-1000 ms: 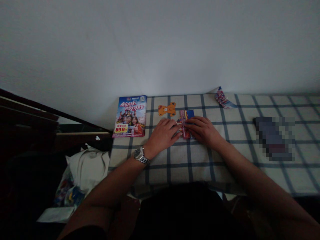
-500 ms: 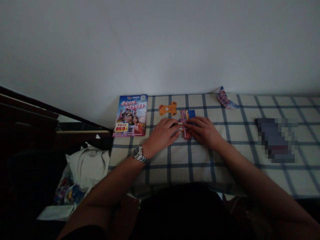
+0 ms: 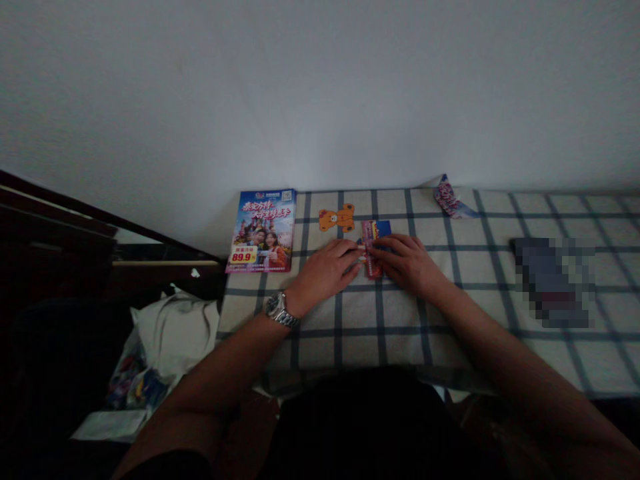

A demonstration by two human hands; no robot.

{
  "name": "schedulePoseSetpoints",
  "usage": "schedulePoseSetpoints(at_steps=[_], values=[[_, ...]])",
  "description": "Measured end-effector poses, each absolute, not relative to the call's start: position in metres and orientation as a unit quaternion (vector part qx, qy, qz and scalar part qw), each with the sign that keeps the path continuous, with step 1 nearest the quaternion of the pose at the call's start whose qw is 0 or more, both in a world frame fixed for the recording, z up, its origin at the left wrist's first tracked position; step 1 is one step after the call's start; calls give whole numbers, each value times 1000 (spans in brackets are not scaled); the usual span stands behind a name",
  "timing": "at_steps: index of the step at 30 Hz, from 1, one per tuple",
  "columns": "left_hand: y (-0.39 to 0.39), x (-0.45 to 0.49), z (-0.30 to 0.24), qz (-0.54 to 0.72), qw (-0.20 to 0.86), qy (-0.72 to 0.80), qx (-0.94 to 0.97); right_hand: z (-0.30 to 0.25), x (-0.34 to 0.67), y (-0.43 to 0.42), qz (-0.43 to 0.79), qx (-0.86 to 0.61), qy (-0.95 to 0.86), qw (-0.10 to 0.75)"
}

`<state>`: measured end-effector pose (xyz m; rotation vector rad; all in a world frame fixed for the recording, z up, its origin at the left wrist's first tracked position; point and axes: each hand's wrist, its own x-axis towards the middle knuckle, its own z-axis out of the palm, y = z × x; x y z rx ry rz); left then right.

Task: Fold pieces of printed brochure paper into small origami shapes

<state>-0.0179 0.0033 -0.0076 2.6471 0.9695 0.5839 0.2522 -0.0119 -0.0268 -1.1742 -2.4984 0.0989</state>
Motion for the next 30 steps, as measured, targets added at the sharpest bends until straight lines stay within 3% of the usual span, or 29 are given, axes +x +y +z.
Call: schedulePoseSetpoints(at_steps=[17,30], values=[[3,-16,-9,170,52,321,930,-27,253,-12,41,-416,-888,193],[2,-12,-10,158,57,334,928,-25,257,-9,80,-405,-880,236]])
